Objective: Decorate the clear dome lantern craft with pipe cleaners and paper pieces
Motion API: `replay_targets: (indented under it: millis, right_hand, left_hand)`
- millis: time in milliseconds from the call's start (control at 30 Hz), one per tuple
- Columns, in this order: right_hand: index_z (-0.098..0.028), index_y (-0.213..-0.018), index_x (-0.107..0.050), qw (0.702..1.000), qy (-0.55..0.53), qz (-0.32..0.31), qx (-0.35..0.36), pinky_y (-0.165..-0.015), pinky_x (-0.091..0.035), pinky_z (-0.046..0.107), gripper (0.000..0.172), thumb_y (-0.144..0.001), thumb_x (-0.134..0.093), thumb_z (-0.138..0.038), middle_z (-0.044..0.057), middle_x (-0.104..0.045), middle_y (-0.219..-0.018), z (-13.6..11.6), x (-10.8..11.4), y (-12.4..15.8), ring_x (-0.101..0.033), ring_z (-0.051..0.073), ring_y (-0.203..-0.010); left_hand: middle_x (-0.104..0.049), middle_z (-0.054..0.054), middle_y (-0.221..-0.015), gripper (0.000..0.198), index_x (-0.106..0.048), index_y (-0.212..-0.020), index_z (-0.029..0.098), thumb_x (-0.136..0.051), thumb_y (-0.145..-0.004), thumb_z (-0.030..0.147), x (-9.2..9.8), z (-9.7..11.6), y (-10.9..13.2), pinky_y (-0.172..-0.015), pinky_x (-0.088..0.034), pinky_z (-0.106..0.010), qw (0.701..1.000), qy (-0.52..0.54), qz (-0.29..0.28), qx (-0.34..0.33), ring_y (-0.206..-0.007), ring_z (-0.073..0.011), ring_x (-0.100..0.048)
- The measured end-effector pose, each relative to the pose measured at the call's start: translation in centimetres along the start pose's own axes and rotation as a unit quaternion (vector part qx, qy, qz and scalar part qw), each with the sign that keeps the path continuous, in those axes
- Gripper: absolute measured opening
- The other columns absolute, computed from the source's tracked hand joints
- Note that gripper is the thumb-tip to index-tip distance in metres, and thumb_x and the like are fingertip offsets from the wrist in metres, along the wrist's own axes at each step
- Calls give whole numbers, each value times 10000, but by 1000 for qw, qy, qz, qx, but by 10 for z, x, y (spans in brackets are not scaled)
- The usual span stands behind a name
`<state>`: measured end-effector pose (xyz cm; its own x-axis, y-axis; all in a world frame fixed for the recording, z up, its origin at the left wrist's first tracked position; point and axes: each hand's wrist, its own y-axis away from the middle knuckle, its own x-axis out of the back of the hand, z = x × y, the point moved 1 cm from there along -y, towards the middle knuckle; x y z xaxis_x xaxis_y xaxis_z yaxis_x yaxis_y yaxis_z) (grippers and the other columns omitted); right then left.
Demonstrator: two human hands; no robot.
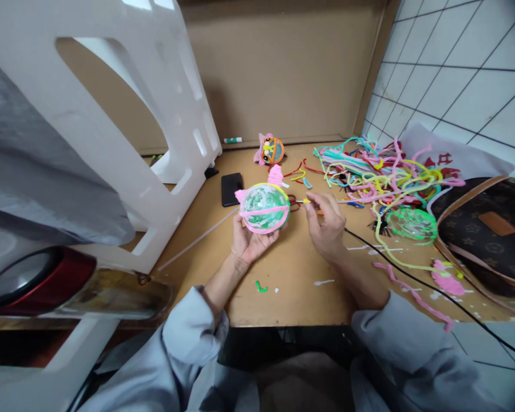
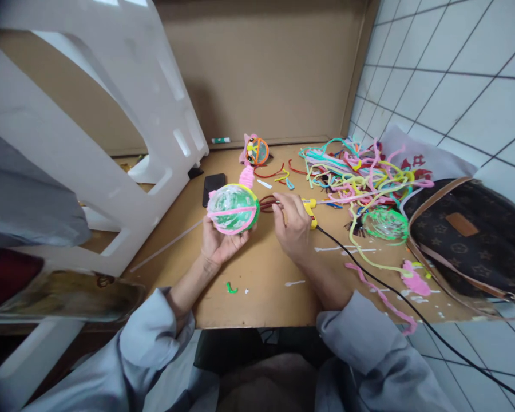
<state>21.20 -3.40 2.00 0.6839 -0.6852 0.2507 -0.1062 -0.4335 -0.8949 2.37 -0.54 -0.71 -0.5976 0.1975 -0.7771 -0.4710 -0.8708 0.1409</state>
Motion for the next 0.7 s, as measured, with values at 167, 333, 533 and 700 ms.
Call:
replay_targets:
  millis: [167,333,533,700]
  right_hand:
    - [-205,-1010,-710,999,-16,-36,29,-811,-608,328,170,-988,-541,-208,91,-769,-949,-5,0,-2,-736,192,-880]
    - [-182,-992,-716,994,-11,-43,104,-832,-604,306,158,-982,-558,-171,95,-794,-948,-8,-3,1,-756,176,-880]
    - [-183,-966,-688,992,-20,-25,126,-825,-601,296,160,-972,-537,-129,79,-784,-878,-5,-5,3,-750,173,-853]
    - [-200,-883,-639,997,-1,-17,73,-732,-565,280,169,-976,-508,-144,54,-729,-787,1,-4,4,-696,160,-744]
  left_hand:
    - [-702,-154,-1238,717,-555,-1304,191,-629,-732,616,3,-1,0,-823,-598,-364,1000,-14,3,0,-1194,-333,-656]
    - [-722,-131,-1193,626,-587,-1256,180,-619,-757,558,1,-2,0,-808,-603,-343,1000,-9,13,-10,-1090,-281,-694]
    - [-726,-134,-1186,608,-602,-1233,184,-642,-741,538,-4,-2,2,-783,-607,-355,999,-33,9,-14,-1121,-310,-680]
    - [-740,-119,-1178,555,-626,-1177,189,-693,-717,490,-12,-5,4,-753,-620,-341,999,-33,-13,-29,-1126,-319,-686]
